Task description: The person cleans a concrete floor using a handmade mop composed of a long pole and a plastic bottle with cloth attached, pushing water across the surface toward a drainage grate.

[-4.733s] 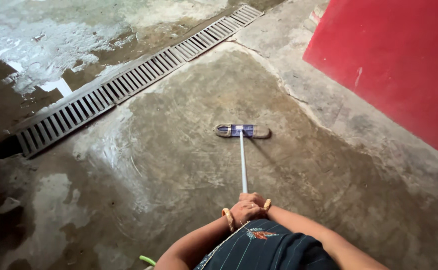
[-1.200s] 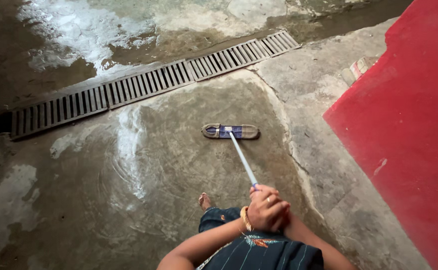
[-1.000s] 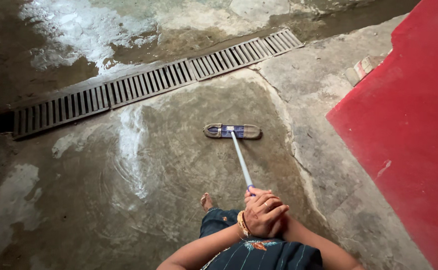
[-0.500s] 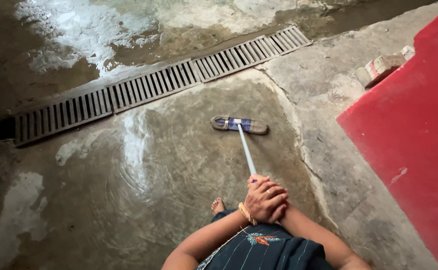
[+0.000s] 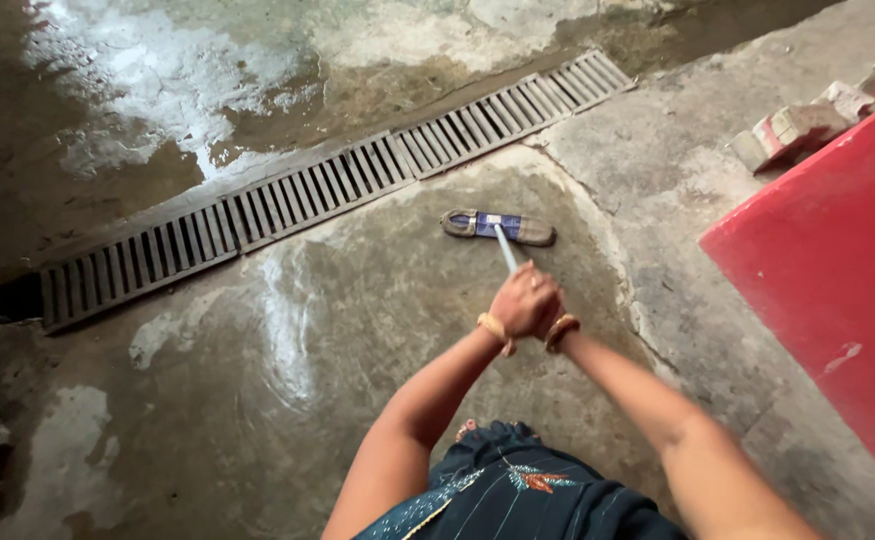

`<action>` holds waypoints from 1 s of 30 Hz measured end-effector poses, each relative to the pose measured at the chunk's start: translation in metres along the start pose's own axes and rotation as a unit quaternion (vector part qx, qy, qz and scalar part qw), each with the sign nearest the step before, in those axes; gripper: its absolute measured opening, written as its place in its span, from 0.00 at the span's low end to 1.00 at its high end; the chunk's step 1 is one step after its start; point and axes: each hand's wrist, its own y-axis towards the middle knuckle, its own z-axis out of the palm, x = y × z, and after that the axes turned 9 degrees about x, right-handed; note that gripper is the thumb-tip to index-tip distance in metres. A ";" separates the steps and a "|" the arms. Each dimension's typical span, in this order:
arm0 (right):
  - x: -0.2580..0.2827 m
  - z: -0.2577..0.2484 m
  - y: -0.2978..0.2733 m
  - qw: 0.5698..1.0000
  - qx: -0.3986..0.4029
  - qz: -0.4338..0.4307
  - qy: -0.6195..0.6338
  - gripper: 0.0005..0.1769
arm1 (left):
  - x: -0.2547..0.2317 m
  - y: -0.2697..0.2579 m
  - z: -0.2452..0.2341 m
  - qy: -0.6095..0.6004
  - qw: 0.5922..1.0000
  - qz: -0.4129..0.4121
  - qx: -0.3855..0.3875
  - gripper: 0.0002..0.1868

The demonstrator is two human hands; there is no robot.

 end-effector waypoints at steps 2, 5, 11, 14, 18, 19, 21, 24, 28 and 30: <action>0.000 -0.008 0.026 1.000 -0.017 0.004 -0.023 0.31 | 0.015 0.023 -0.004 0.002 0.996 -0.087 0.006 0.07; 0.005 -0.023 0.063 0.998 -0.038 0.011 -0.051 0.31 | 0.033 0.053 -0.022 0.005 0.992 -0.125 0.002 0.10; 0.017 -0.026 0.089 0.995 -0.058 0.021 -0.074 0.31 | 0.044 0.072 -0.044 0.007 0.980 -0.194 0.045 0.10; 0.021 -0.008 0.068 0.996 -0.049 0.006 -0.076 0.31 | 0.027 0.044 -0.034 0.048 0.976 -0.213 0.000 0.09; 0.033 0.033 0.007 0.998 -0.012 -0.022 -0.066 0.31 | -0.015 -0.012 -0.019 0.056 0.977 -0.206 0.007 0.09; 0.035 0.043 -0.012 0.998 -0.002 -0.029 -0.064 0.31 | -0.028 -0.029 -0.018 0.048 0.981 -0.190 0.012 0.09; 0.037 0.060 -0.053 0.997 0.019 -0.039 -0.059 0.31 | -0.057 -0.059 -0.013 0.037 0.985 -0.169 0.014 0.10; 0.041 0.074 -0.107 0.996 0.042 -0.060 -0.053 0.31 | -0.104 -0.088 -0.009 0.042 0.985 -0.165 0.009 0.09; 0.042 0.087 -0.177 0.993 0.060 -0.088 -0.047 0.31 | -0.181 -0.103 -0.013 0.051 0.976 -0.211 0.023 0.09; 0.042 0.098 -0.217 0.992 0.069 -0.098 -0.038 0.31 | -0.226 -0.111 -0.026 0.050 0.966 -0.243 0.070 0.11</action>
